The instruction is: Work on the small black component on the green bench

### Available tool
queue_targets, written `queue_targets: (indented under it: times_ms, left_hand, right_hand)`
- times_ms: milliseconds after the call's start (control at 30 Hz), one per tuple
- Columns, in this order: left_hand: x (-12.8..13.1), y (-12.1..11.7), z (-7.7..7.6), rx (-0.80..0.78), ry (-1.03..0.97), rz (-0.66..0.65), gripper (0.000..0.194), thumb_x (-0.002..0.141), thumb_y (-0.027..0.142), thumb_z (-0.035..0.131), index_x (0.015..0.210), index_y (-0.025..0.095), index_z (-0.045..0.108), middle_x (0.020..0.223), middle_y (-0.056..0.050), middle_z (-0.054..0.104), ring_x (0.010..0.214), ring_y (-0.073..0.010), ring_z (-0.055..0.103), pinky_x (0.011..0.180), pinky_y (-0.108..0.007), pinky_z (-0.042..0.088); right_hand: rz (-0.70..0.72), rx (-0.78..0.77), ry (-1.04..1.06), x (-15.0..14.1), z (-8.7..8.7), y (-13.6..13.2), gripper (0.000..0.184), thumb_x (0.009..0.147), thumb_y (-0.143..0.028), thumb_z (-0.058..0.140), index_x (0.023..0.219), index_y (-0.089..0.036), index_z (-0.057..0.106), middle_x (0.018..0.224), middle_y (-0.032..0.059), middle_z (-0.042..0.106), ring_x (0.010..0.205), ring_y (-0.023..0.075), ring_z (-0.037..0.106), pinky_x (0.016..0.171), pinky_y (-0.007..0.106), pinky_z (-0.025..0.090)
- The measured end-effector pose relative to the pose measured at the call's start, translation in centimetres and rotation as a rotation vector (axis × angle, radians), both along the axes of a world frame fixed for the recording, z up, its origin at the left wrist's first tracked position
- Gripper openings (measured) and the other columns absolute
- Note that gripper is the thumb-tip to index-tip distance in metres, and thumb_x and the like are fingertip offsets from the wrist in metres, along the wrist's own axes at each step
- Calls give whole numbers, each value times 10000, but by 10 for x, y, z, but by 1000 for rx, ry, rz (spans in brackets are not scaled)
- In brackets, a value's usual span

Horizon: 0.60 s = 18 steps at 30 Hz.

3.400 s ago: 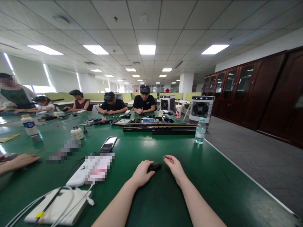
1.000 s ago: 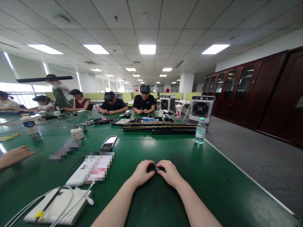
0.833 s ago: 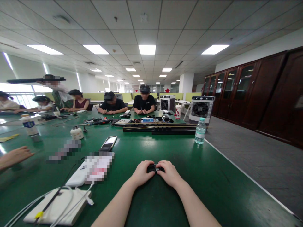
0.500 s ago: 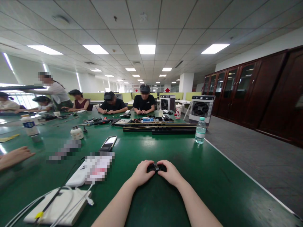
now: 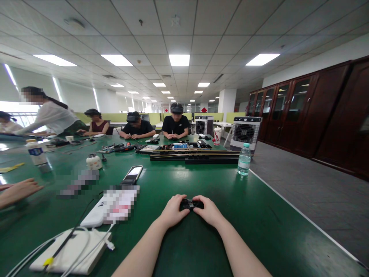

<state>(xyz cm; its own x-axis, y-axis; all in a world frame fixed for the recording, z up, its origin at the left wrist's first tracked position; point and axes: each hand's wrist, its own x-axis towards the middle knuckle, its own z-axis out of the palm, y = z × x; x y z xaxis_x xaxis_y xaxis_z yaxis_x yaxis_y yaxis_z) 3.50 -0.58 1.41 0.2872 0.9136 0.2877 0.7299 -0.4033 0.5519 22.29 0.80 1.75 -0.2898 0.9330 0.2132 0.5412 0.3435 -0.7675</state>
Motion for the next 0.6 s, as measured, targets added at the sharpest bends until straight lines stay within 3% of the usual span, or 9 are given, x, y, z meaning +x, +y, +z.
queue_targets:
  times_ms: [267,600]
  left_hand:
    - [0,2,-3,12,22,7,376,715,262,618,1075,172,559,1085,-79,573,1019,-230,505,911,-345,396]
    - [0,1,-2,17,19,13,348,748,241,572,1092,192,543,1114,-70,566,1045,-228,496,937,-357,386]
  right_hand:
    - [-12,-8,-2,-1,2,-2,341,646,-180,605,985,-208,629,992,37,662,970,206,585,896,334,425]
    - [-24,-17,3,-1,4,-4,346,642,-175,598,984,-214,632,997,37,666,974,203,585,902,340,419]
